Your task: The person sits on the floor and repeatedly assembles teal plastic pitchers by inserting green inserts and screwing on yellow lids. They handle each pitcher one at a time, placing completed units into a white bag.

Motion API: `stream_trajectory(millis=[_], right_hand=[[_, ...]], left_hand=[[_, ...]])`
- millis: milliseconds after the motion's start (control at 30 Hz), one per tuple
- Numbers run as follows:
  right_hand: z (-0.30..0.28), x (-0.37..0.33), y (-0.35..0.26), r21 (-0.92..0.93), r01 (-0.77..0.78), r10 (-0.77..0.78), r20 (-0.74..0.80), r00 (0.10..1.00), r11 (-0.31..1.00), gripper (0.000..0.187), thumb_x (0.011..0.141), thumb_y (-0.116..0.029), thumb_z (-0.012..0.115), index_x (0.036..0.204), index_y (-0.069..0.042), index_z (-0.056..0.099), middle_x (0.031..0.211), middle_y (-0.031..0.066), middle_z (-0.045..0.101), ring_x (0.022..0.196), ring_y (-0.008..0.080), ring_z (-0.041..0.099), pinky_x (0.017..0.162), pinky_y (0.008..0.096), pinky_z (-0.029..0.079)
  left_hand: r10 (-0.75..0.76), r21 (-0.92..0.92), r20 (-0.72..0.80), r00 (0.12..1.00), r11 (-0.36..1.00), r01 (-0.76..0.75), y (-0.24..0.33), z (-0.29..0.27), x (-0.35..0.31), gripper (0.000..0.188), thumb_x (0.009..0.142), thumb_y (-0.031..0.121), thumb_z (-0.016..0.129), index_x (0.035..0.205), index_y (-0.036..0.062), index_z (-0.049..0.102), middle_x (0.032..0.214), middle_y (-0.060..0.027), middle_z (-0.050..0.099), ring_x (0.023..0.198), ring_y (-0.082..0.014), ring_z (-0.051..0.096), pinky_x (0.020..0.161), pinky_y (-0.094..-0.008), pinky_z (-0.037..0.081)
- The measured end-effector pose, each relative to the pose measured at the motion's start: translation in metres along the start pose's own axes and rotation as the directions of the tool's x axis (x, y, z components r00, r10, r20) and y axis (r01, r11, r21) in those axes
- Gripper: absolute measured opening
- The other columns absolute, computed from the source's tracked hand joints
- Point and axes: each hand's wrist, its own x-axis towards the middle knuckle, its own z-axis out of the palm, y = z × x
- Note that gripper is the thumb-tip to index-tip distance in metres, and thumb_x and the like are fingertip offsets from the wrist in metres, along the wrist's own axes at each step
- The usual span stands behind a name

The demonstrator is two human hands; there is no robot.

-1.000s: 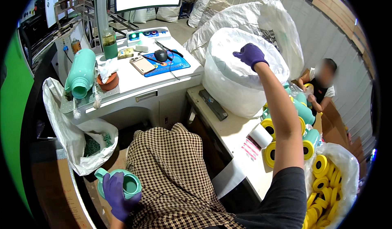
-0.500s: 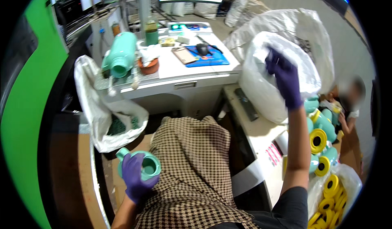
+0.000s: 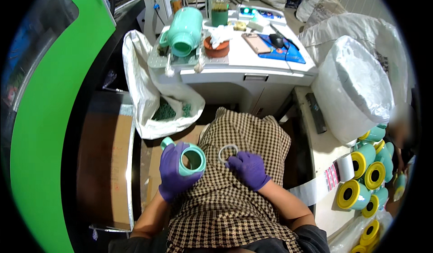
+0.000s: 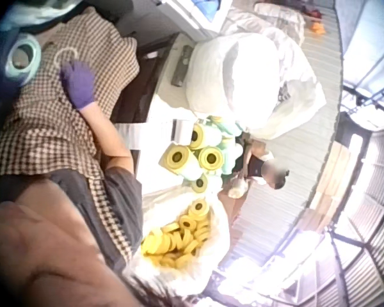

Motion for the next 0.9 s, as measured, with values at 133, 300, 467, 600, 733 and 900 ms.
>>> stream_trajectory(millis=[133, 300, 467, 600, 733, 900], right_hand=[[-0.021, 0.028, -0.006, 0.185, 0.138, -0.074, -0.315, 0.946, 0.973, 0.02, 0.079, -0.018, 0.083, 0.084, -0.006, 0.068, 0.103, 0.0113, 0.057, 0.097, 0.0248, 0.062, 0.075, 0.0352, 0.054], [-0.067, 0.043, -0.026, 0.826, 0.102, 0.057, -0.159, 0.986, 0.554, 0.036, 0.075, -0.012, 0.089, 0.107, -0.004, 0.075, 0.091, 0.009, 0.071, 0.073, 0.0174, 0.063, 0.066, 0.0279, 0.051], [-0.049, 0.053, -0.046, 0.76, 0.247, -0.04, -0.28, 0.959, 0.601, 0.034, 0.076, 0.001, 0.074, 0.109, -0.004, 0.072, 0.1, 0.015, 0.073, 0.082, 0.0302, 0.072, 0.072, 0.0371, 0.058], [-0.043, 0.052, -0.055, 0.608, 0.04, 0.046, -0.125, 0.991, 0.793, 0.026, 0.069, 0.004, 0.066, 0.093, -0.005, 0.072, 0.089, 0.014, 0.07, 0.075, 0.0315, 0.069, 0.066, 0.037, 0.057], [-0.04, 0.049, -0.059, 0.574, -0.023, 0.098, -0.1, 0.99, 0.819, 0.022, 0.071, 0.001, 0.066, 0.092, -0.004, 0.07, 0.086, 0.0152, 0.068, 0.073, 0.0349, 0.068, 0.065, 0.0402, 0.056], [-0.046, 0.047, -0.053, 0.631, 0.042, 0.009, -0.076, 0.997, 0.774, 0.027, 0.074, 0.003, 0.064, 0.1, -0.005, 0.069, 0.087, 0.0153, 0.067, 0.075, 0.0358, 0.067, 0.067, 0.0411, 0.056]], left_hand=[[0.053, -0.028, 0.03, 0.998, 0.998, -0.052, -0.001, -0.001, 0.011, 0.086, 0.064, 0.026, 0.091, 0.132, -0.0122, 0.053, 0.113, -0.0184, 0.068, 0.105, -0.039, 0.065, 0.101, -0.0482, 0.048], [0.092, -0.037, 0.064, 0.994, 0.995, -0.09, 0.014, -0.004, 0.028, 0.089, 0.064, 0.025, 0.091, 0.133, -0.014, 0.051, 0.112, -0.0188, 0.069, 0.105, -0.0401, 0.066, 0.101, -0.0489, 0.048], [0.117, -0.092, 0.127, 0.985, 0.99, -0.105, 0.017, 0.004, 0.03, 0.088, 0.06, 0.025, 0.09, 0.132, -0.0099, 0.054, 0.115, -0.0164, 0.069, 0.106, -0.0423, 0.065, 0.102, -0.0505, 0.047], [0.135, -0.133, 0.15, 0.979, 0.984, -0.115, 0.029, 0.006, 0.03, 0.083, 0.058, 0.021, 0.085, 0.132, -0.0048, 0.056, 0.114, -0.0153, 0.071, 0.106, -0.0372, 0.068, 0.107, -0.051, 0.044], [0.153, -0.057, 0.177, 0.972, 0.988, -0.145, 0.033, 0.012, 0.029, 0.082, 0.06, 0.022, 0.083, 0.133, -0.0047, 0.056, 0.114, -0.0144, 0.072, 0.105, -0.0338, 0.069, 0.109, -0.0521, 0.042], [0.132, -0.084, 0.198, 0.971, 0.99, -0.117, 0.033, 0.012, 0.027, 0.083, 0.058, 0.021, 0.082, 0.132, -0.0049, 0.057, 0.114, -0.0146, 0.072, 0.107, -0.0331, 0.069, 0.11, -0.0515, 0.042]])
